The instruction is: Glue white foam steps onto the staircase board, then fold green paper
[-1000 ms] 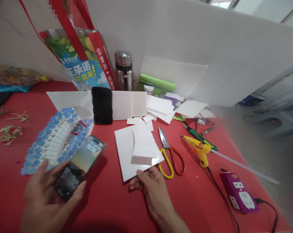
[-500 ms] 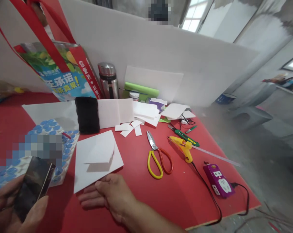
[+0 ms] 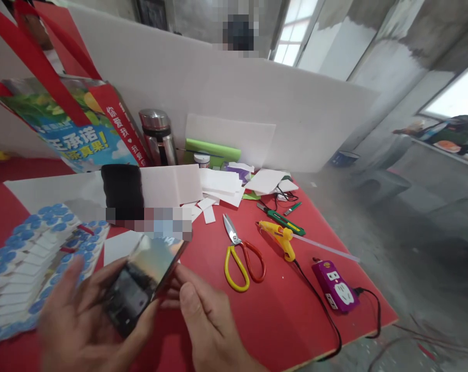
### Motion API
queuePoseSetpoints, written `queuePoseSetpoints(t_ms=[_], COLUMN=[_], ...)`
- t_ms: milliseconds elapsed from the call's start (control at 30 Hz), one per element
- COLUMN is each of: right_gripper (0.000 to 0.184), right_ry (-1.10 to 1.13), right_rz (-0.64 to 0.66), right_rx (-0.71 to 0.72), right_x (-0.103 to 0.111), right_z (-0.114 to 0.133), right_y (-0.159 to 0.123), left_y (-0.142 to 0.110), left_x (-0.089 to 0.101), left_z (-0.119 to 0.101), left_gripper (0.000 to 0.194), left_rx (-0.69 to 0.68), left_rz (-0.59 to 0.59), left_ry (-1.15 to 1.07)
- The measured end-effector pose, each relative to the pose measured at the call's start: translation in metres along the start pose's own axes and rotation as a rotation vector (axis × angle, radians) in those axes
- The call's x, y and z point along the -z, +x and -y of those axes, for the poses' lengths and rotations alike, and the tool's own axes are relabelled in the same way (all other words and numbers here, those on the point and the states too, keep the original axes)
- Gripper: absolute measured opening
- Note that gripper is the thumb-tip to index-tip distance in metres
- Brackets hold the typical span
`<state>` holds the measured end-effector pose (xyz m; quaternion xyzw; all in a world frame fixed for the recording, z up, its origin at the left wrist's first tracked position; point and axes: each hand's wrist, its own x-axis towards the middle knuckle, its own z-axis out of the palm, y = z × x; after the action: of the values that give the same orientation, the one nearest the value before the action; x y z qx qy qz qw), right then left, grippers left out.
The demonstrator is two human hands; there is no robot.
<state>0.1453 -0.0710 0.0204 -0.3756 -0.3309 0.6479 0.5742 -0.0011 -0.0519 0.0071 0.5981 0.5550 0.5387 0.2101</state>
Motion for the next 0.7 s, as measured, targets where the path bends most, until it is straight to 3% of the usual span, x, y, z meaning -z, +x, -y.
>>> queuePoseSetpoints(t_ms=[67,200,333,533,700], right_gripper=[0.045,0.037,0.041,0.036,0.031], right_ry=[0.052,0.192,0.260,0.220,0.148], right_rz=[-0.060,-0.286,-0.412,-0.425,-0.396], right_rx=[0.065,0.044,0.019,0.054,0.108], right_x=[0.002,0.009,0.021,0.035,0.051], right_z=[0.008,0.005,0.004,0.007,0.007], right_y=[0.001,0.021,0.040,0.053,0.068], left_y=[0.008,0.019,0.018,0.009,0.009], left_x=[-0.019,-0.055,-0.076,-0.085,-0.070], left_z=[-0.004,-0.009,-0.006,0.004,0.005], left_gripper=[0.106,0.105,0.096,0.096,0.102], left_rx=[0.007,-0.016,-0.057,-0.107,-0.190], left_rz=[0.056,0.146,0.260,0.304,0.249], left_ry=[-0.016,0.105,0.115,0.112,0.088])
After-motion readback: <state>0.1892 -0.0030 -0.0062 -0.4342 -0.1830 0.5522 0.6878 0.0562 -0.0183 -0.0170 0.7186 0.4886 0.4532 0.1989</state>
